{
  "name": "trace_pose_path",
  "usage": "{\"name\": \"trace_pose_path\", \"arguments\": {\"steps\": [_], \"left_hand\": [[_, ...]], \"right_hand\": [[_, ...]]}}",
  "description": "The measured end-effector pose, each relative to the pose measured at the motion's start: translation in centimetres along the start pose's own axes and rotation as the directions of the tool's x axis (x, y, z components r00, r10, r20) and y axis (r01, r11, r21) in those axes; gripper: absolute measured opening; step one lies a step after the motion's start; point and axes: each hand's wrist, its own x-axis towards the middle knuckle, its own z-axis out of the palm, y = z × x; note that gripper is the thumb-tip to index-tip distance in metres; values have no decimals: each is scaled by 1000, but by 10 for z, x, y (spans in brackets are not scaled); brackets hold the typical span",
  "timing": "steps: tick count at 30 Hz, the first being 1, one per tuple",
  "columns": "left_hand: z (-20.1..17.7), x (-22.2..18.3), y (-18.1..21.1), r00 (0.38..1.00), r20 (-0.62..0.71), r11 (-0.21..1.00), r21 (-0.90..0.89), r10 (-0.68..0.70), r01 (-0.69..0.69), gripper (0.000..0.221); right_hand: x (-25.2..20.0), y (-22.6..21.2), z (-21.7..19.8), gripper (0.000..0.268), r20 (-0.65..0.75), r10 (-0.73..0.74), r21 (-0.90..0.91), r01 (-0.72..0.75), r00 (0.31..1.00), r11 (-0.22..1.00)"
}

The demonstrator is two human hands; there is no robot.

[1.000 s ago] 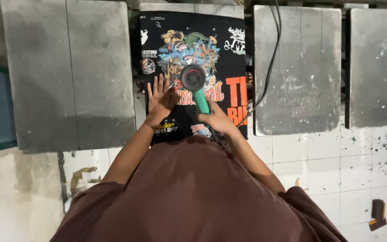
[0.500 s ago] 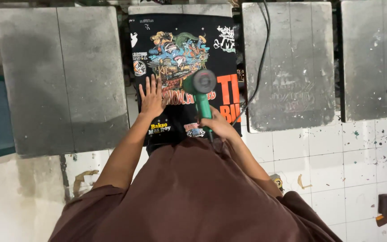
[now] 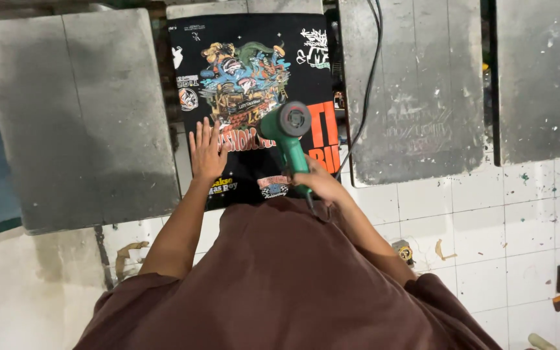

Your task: Positioning a printed garment on a platen and drying it with a heat gun

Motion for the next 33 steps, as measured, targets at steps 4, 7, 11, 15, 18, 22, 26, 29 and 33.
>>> {"name": "trace_pose_path", "arguments": {"steps": [4, 7, 11, 15, 18, 22, 26, 29, 33], "left_hand": [[4, 2, 3, 1000, -25, 999, 39, -10, 11, 68], [0, -3, 2, 998, -64, 1000, 5, -3, 4, 67], [1, 0, 1, 997, -78, 1000, 11, 22, -22, 67], [-2, 0, 2, 998, -57, 1000, -8, 27, -28, 67], [-5, -2, -1, 1000, 2, 999, -17, 30, -30, 68], [-9, 3, -3, 999, 10, 998, 27, 48, -49, 76], [-12, -6, 1, 997, 78, 999, 25, 22, -24, 81], [-12, 1, 0, 994, 111, 1000, 26, 8, -10, 86], [-14, 1, 2, 988, 153, 999, 35, -21, 15, 88]], "right_hand": [[-22, -20, 0, 98, 65, -4, -113, 11, 998, 994], [-28, -24, 4, 98, 42, 7, -23, -6, 999, 1000], [-28, -14, 1, 95, 88, -24, 4, 23, 996, 1000], [-26, -29, 4, 100, 72, -13, 99, 6, 997, 995], [-32, -31, 3, 98, 151, 1, -12, 1, 989, 1000], [-31, -32, -2, 96, 156, -45, -89, 60, 987, 994], [-21, -20, -7, 99, 135, -28, -51, 36, 990, 998], [-21, -23, -12, 96, 132, -45, -132, 62, 990, 989], [-38, -41, -12, 102, 65, 23, -32, -21, 998, 999]]}}
